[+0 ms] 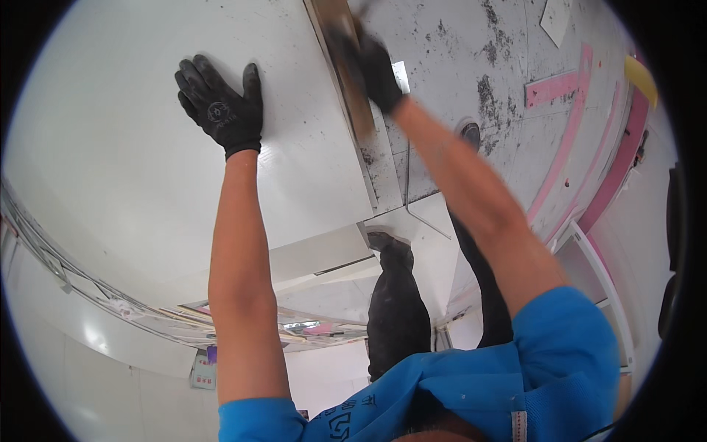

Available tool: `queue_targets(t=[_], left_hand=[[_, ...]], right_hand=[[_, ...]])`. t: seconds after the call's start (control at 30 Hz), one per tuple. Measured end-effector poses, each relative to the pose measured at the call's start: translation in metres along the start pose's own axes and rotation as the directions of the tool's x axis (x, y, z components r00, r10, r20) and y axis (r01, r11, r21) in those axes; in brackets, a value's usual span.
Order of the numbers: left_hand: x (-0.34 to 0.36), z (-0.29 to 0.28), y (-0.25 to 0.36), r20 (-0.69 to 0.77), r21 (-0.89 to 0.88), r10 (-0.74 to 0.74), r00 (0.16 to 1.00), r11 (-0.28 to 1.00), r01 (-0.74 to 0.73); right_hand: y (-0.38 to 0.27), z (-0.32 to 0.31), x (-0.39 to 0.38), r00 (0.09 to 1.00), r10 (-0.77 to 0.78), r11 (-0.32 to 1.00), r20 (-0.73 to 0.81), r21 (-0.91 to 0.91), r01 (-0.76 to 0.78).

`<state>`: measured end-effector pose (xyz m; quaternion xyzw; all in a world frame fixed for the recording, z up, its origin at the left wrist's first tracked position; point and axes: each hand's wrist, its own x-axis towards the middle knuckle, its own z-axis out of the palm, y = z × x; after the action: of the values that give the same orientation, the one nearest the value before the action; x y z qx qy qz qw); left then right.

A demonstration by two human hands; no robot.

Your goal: The person measures and marks a large white panel using a tape measure and pencil, then uses a utility knife to cut along the marked line. The person flips the panel and uses a sanding block to smooth the cut edge repeatedly.

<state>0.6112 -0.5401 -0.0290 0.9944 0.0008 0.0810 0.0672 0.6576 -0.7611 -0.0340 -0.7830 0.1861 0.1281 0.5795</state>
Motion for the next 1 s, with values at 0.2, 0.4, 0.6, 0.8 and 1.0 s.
queue_targets(t=[0.2,0.4,0.6,0.8,1.0], left_hand=[[0.002,0.001,-0.002,-0.031,0.015,0.003,1.000,1.000,-0.003],[-0.004,-0.001,-0.008,-0.022,0.024,-0.038,0.999,0.999,0.038],[-0.005,0.008,-0.006,-0.066,-0.016,0.010,0.998,1.000,-0.011],[0.003,0.008,-0.009,-0.068,-0.004,0.018,0.997,1.000,-0.018],[0.001,0.012,-0.017,-0.099,0.002,0.017,0.995,1.000,-0.017]], right_hand=[[0.026,-0.012,-0.048,0.999,0.015,0.980,0.048,-0.200,-0.005],[0.089,-0.045,-0.244,0.902,0.397,0.917,0.167,-0.116,-0.382],[0.040,-0.016,-0.091,0.994,0.100,0.993,0.048,-0.068,-0.097],[0.081,-0.030,-0.203,0.971,0.232,0.959,0.060,-0.183,-0.217],[0.145,-0.081,-0.382,0.824,0.553,0.819,0.121,-0.261,-0.511]])
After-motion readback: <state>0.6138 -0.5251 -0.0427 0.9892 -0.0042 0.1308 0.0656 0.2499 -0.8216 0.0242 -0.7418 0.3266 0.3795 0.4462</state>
